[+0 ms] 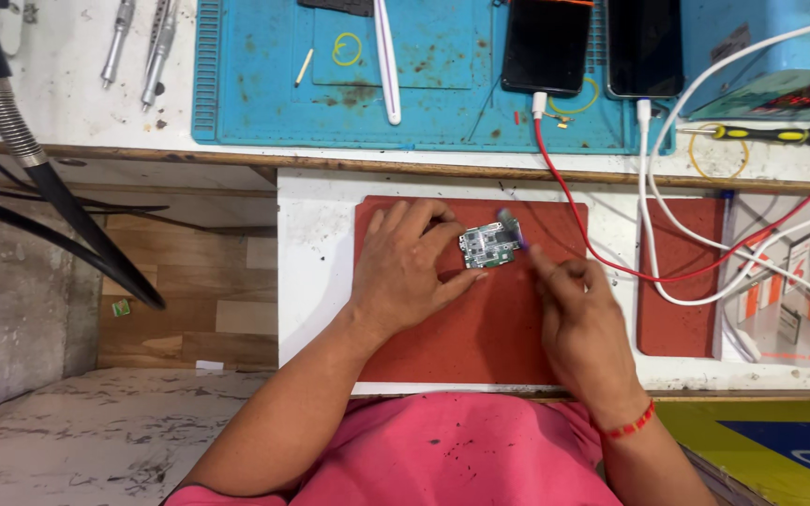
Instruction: The person uses a purple brush to scrub a small green circuit board placed on a red mat. They hold the board steady with their left hand while repeatedly scrubbing the surface with the brush.
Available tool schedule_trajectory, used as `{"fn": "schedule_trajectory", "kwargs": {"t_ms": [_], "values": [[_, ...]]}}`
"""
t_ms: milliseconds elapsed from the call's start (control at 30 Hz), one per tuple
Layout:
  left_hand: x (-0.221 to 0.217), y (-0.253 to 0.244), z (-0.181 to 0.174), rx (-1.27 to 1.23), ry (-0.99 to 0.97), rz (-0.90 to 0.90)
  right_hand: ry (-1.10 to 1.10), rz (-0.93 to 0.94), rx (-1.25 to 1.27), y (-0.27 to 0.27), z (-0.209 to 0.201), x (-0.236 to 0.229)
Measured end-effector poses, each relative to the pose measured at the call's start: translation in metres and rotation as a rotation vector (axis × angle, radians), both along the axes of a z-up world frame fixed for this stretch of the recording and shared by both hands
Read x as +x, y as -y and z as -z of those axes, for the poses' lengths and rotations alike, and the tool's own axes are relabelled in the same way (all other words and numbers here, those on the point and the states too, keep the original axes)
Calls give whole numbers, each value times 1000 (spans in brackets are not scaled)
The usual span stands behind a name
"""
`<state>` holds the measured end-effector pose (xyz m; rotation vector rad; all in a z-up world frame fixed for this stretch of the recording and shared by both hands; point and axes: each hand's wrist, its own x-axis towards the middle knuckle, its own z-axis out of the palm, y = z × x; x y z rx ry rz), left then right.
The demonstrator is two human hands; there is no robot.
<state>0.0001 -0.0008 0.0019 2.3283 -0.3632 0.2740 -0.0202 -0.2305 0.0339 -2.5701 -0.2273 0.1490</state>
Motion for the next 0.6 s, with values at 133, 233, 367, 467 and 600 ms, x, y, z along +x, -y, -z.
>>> {"fn": "schedule_trajectory", "kwargs": {"t_ms": [133, 233, 367, 467, 600], "values": [[-1, 0, -1, 8, 12, -12, 16, -207, 62, 1, -2, -6], [2, 1, -1, 11, 1, -8, 2, -191, 4, 6, -5, -6], [1, 1, 0, 9, -5, -26, -20, -216, -15, 9, -15, -13], [2, 0, 3, -5, 6, -19, 33, -214, -43, -4, -7, -6], [2, 0, 5, 17, 5, -29, -95, -301, -158, -6, -1, 2]]}}
